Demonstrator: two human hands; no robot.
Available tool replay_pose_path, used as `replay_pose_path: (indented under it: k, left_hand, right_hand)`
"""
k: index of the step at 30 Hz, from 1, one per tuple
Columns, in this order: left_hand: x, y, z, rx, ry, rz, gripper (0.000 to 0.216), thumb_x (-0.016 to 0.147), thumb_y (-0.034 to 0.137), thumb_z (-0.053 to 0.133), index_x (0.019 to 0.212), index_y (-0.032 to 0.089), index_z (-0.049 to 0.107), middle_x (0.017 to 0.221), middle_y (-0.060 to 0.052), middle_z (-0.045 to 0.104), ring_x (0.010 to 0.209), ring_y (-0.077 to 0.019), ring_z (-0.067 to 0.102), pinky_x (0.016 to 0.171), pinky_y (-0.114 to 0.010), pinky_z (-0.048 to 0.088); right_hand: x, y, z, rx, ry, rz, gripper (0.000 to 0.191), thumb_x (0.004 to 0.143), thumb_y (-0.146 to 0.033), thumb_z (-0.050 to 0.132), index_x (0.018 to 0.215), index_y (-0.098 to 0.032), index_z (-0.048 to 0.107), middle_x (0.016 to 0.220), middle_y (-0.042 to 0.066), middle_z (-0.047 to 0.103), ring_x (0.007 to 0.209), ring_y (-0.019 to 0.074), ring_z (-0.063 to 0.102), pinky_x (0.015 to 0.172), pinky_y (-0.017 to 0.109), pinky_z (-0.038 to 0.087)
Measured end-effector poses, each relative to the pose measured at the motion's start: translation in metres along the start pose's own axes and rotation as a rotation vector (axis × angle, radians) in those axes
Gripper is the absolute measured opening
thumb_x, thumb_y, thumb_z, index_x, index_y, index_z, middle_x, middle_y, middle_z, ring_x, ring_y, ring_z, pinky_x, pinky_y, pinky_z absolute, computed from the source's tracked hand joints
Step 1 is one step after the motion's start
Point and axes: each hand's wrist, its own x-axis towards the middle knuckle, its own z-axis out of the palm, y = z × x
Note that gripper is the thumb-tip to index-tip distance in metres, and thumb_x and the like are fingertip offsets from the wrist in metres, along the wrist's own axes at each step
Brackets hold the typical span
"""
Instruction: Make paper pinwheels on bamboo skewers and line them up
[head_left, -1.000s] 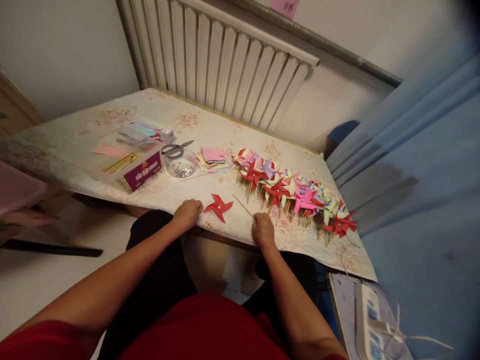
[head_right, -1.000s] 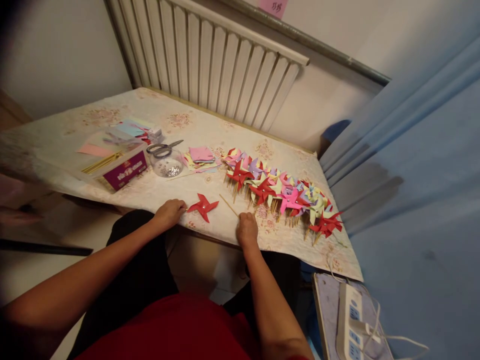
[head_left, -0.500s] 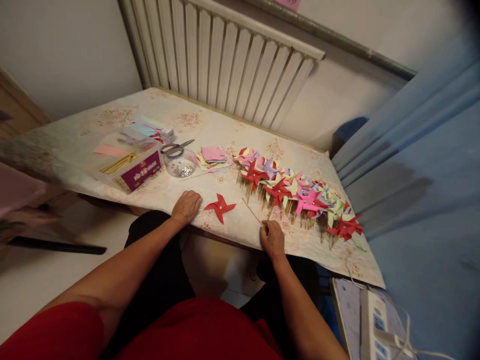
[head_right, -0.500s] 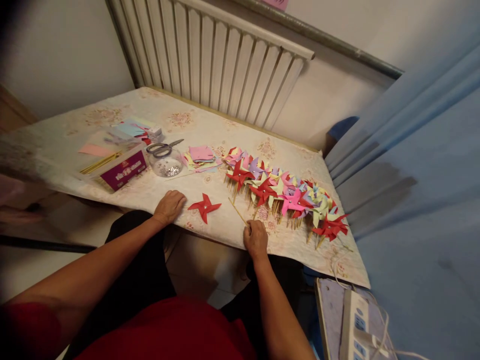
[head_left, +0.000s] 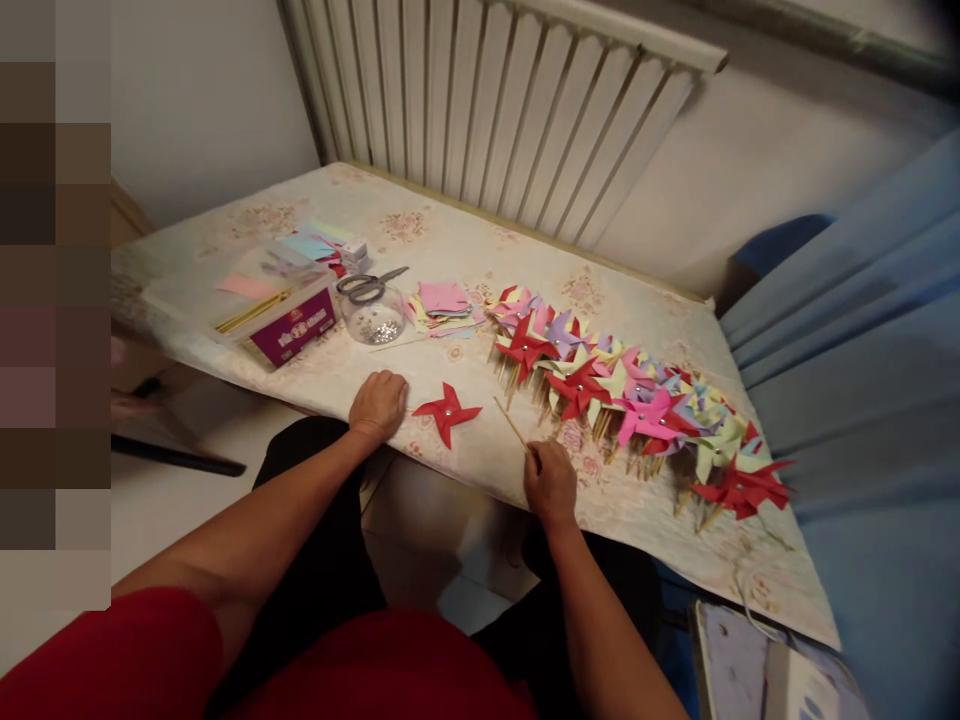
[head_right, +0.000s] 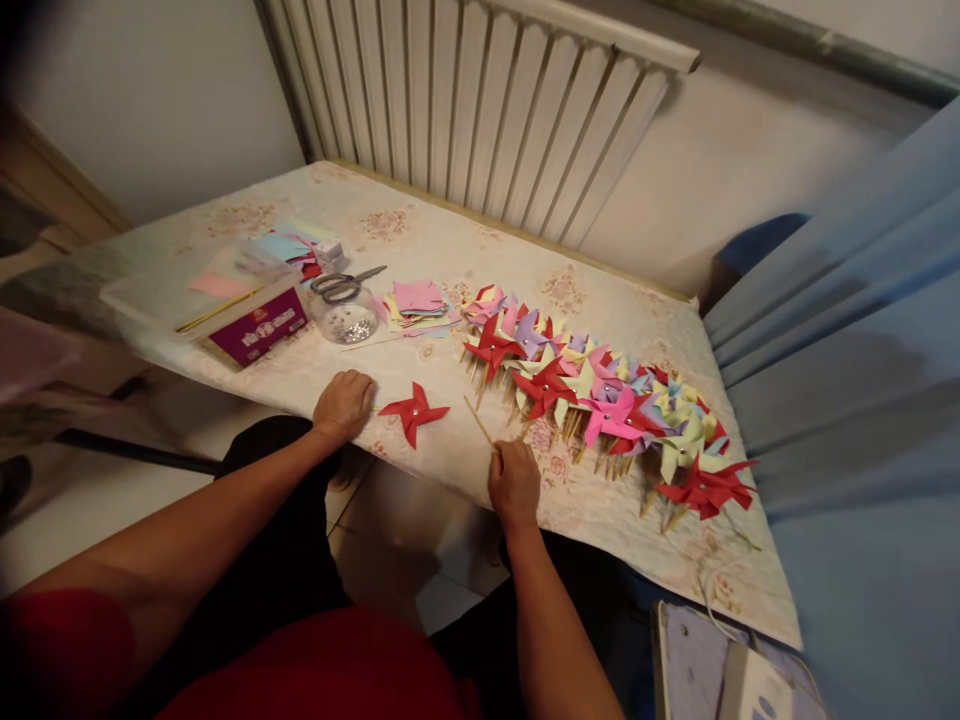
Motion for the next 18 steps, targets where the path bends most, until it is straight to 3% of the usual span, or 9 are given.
replay_pose_path:
  k: [18]
  left_hand:
    - [0.0001, 0.0056, -0.0014, -0.022, 0.002, -0.069, 0.029, 0.096, 0.028, 0.034, 0.084, 0.019, 0.06, 0.092, -0.013, 0.06, 0.093, -0.0281, 0.052, 0.083, -0.042, 0.041]
  right_hand:
    - [-0.0023, 0.0021, 0.0059, -0.028, -0.007, 0.027, 0.024, 0.086, -0.012, 0.043, 0.096, -0.017, 0.064, 0.085, 0.008, 0.06, 0.087, 0.0239, 0.052, 0.079, 0.036, 0.042]
